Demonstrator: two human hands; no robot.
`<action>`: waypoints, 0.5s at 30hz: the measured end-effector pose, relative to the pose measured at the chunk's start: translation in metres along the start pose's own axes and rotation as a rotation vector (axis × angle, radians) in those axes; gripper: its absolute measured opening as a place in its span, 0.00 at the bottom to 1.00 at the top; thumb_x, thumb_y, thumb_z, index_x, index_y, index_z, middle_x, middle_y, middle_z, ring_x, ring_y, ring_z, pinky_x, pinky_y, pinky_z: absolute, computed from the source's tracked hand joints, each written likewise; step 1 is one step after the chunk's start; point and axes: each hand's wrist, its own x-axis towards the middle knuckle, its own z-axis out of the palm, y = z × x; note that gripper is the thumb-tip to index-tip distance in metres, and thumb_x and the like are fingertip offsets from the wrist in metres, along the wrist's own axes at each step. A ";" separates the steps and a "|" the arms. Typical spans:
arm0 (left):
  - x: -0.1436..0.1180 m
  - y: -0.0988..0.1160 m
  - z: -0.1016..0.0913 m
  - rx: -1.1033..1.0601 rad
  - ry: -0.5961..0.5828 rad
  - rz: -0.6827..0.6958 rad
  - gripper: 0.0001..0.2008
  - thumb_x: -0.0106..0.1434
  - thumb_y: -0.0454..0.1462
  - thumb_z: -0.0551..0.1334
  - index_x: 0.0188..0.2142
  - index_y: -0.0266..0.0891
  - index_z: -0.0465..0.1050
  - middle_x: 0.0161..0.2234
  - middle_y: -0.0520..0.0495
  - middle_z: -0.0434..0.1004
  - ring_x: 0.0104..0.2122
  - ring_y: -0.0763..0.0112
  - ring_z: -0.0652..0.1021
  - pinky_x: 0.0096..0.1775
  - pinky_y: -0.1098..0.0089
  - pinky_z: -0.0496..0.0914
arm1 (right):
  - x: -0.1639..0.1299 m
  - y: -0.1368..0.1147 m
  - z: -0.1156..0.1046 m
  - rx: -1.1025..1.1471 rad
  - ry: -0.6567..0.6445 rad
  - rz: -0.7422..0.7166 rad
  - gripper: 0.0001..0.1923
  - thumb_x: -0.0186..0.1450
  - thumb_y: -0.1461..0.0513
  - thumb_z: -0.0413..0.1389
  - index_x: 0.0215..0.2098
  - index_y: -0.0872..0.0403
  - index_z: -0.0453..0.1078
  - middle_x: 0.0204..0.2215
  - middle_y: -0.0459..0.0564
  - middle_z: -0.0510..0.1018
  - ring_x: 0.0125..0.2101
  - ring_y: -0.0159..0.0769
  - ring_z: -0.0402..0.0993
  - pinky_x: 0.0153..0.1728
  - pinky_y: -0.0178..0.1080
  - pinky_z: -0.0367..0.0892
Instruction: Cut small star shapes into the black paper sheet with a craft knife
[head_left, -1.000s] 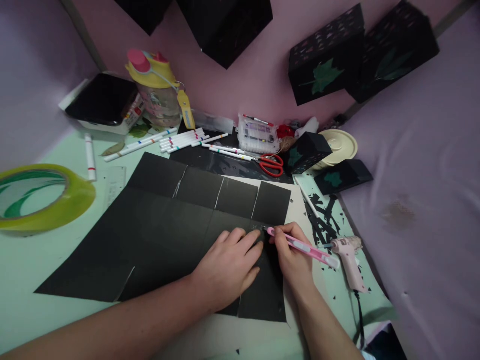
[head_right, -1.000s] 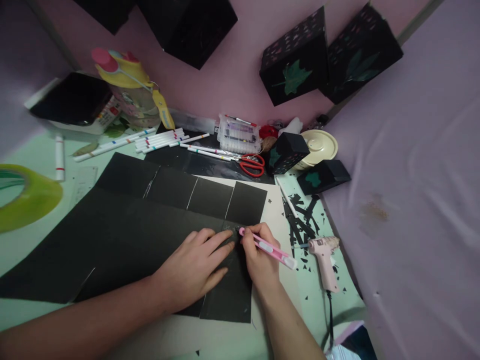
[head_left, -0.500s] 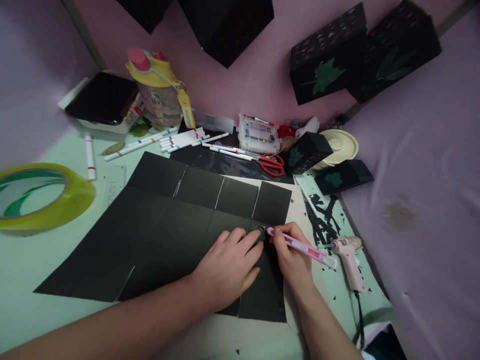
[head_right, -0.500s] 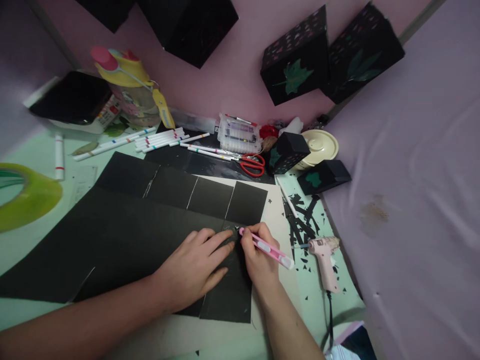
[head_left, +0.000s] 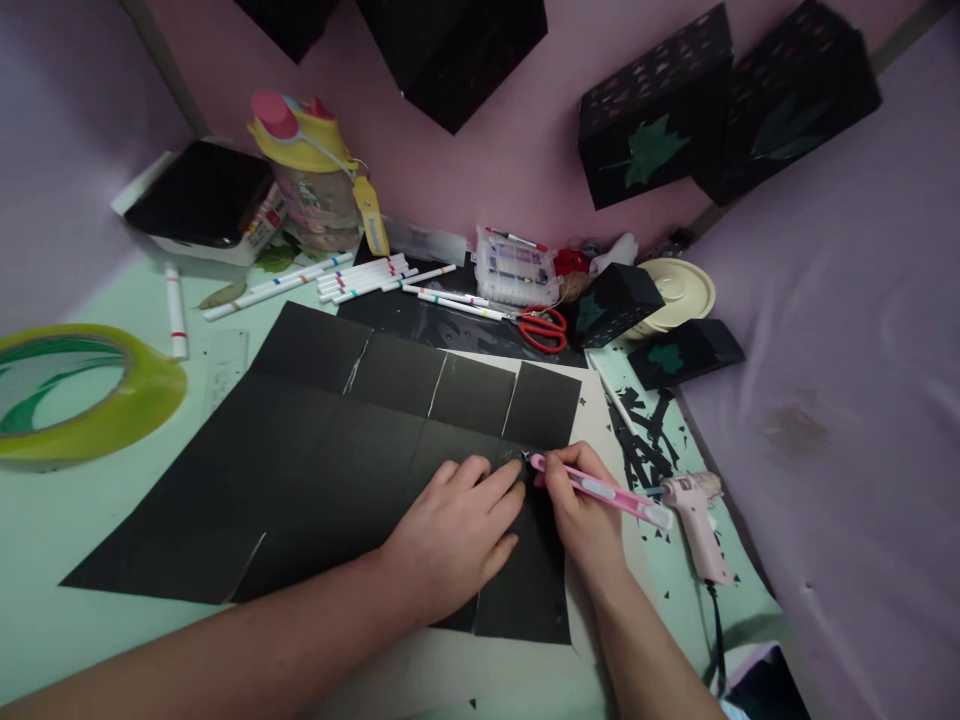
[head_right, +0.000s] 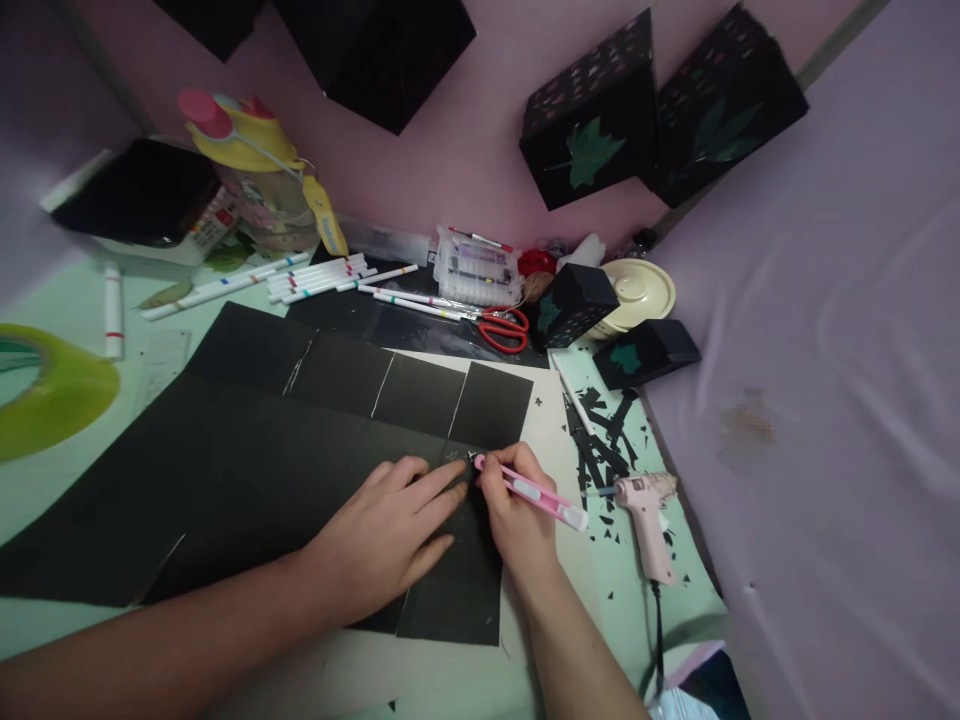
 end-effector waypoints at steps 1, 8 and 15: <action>0.000 0.000 0.000 -0.002 -0.003 -0.001 0.18 0.66 0.42 0.56 0.54 0.40 0.65 0.59 0.48 0.65 0.47 0.59 0.66 0.44 0.59 0.61 | 0.000 -0.001 0.000 0.013 0.001 0.007 0.12 0.65 0.57 0.54 0.26 0.53 0.66 0.22 0.44 0.74 0.25 0.34 0.71 0.27 0.34 0.64; 0.000 0.001 -0.001 -0.003 -0.003 -0.003 0.19 0.66 0.42 0.57 0.55 0.40 0.65 0.58 0.47 0.66 0.47 0.60 0.66 0.44 0.59 0.62 | 0.000 -0.001 -0.001 0.055 0.003 0.029 0.11 0.65 0.56 0.54 0.27 0.52 0.67 0.22 0.44 0.75 0.24 0.34 0.71 0.26 0.34 0.65; 0.000 0.000 -0.001 0.006 -0.005 -0.001 0.19 0.66 0.42 0.57 0.55 0.40 0.65 0.59 0.48 0.66 0.47 0.59 0.66 0.44 0.59 0.62 | 0.001 -0.002 -0.001 0.064 0.010 0.036 0.11 0.65 0.56 0.55 0.27 0.53 0.66 0.21 0.43 0.75 0.22 0.32 0.70 0.24 0.33 0.63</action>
